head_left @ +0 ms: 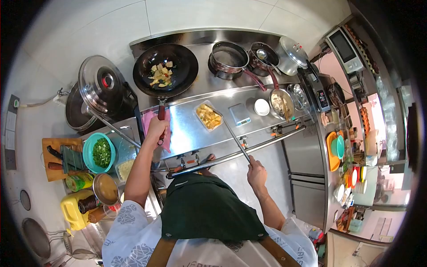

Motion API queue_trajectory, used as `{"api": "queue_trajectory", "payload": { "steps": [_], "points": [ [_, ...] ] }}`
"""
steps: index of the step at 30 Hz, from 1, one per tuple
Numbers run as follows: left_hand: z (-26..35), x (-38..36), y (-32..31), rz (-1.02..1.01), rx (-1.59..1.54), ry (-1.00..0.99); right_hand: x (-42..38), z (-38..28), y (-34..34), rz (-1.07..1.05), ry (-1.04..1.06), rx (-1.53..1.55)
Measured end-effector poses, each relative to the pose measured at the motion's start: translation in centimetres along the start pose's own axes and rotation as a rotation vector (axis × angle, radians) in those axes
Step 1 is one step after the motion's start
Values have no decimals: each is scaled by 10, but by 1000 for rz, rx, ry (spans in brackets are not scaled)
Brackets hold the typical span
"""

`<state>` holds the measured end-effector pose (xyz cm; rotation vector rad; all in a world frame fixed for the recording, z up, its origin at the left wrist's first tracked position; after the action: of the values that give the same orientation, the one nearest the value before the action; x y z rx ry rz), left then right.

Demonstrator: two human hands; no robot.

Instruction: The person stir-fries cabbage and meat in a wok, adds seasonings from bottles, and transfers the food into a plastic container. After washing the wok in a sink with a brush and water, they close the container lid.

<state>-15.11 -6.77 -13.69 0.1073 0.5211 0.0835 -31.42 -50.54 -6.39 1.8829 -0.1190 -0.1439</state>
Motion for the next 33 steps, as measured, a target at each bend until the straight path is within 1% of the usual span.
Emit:
{"api": "queue_trajectory", "payload": {
  "steps": [3, 4, 6, 9, 12, 15, 18, 21, 25, 28, 31, 33],
  "points": [
    [-6, 4, 0, 7, -7, 30, 8, -1, 10, -16, -44, 16],
    [-5, 3, 0, 5, -7, 30, 11, -3, 10, -8, -28, 16],
    [-1, -1, -1, 2, -7, 26, 21, -6, 2, 10, 5, 18],
    [0, 0, 0, 14, 11, 19, 31, -6, -21, -55, 31, 14],
    [-1, 0, 2, 8, -3, 23, 24, 2, -8, -60, 23, 37],
    [-4, 3, 1, 11, -6, 25, 6, 9, 19, -112, -67, 22],
    [-3, 4, -1, 5, 20, 16, 2, 19, 6, -134, -53, -50],
    [0, -1, 0, 23, -2, 34, 3, 25, -3, -134, -60, 6],
    [1, 0, 0, -13, -9, 29, -12, 30, 40, -132, 9, 25],
    [6, -3, -1, -10, 7, 19, -13, 27, 47, -167, 9, -83],
    [9, -7, -3, 12, 10, 29, -4, 20, 21, -195, -6, -184],
    [8, -8, -2, 8, 9, 48, -1, 17, 14, -186, -14, -158]
  ]
}}
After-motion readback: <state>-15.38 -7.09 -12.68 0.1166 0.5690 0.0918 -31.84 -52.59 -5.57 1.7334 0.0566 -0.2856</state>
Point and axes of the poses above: each hand's wrist, its own x-axis towards the middle knuckle, its own y-axis out of the back of the hand, z = x × y, the point moved 10 cm from there along x, towards the middle knuckle, and after that the axes turned 2 degrees about x, right-handed, at the moved point
